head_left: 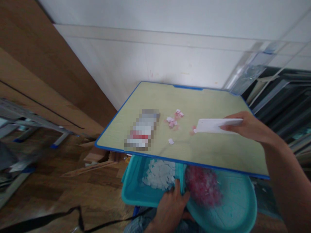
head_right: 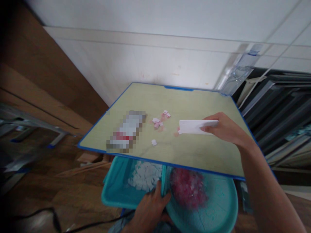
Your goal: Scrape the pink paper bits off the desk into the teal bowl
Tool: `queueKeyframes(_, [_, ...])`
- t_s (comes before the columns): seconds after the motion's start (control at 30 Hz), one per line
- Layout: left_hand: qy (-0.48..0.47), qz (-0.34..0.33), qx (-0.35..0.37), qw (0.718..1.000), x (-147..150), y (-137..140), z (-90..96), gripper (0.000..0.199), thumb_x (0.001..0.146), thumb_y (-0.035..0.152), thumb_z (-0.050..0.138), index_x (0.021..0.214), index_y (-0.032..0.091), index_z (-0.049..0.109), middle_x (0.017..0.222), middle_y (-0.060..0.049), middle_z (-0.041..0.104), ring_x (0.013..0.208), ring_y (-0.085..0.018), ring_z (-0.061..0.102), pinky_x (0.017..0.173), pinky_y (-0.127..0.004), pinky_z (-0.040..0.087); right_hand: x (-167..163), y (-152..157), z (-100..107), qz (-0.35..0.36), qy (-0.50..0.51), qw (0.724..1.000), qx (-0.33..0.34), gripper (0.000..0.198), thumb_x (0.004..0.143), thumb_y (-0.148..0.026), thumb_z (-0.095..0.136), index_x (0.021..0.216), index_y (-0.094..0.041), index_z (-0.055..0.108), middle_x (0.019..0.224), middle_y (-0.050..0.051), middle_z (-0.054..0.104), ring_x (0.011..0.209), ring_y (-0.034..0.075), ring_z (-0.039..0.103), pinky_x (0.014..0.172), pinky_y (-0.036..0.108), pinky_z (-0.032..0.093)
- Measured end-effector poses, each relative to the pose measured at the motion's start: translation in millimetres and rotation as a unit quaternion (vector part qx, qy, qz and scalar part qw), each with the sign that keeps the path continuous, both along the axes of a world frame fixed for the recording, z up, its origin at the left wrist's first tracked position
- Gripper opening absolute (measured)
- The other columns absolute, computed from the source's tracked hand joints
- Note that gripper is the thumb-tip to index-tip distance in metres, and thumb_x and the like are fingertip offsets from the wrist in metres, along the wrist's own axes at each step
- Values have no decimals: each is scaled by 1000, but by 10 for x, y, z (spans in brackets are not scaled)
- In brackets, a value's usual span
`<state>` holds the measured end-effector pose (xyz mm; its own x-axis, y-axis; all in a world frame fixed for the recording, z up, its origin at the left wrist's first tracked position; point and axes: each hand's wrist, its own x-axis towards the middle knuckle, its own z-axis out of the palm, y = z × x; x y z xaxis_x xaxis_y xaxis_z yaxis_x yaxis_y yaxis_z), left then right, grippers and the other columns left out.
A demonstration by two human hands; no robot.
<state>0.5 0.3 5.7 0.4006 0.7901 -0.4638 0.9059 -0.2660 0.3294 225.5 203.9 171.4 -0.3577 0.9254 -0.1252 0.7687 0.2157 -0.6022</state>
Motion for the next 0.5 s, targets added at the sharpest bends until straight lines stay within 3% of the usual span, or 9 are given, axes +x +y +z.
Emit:
queueKeyframes(0.17, [-7,5,6,1000,0,4,14,65,61,54,66,117,29,46,135,-18,29,91,-29,60,72,-42,50,68,-88,45,-31,-14,999,33,31,68,-38,58,60,-9,58,52,1,43,51,10,35,45,23,27])
queueKeyframes(0.5, [1,0,4,1000,2,9,71,64,62,53,65,118,29,45,134,-19,32,90,-28,60,72,-40,50,125,-80,-21,-13,-15,1000,5,34,69,-41,57,61,-8,60,52,1,44,51,11,37,45,23,29])
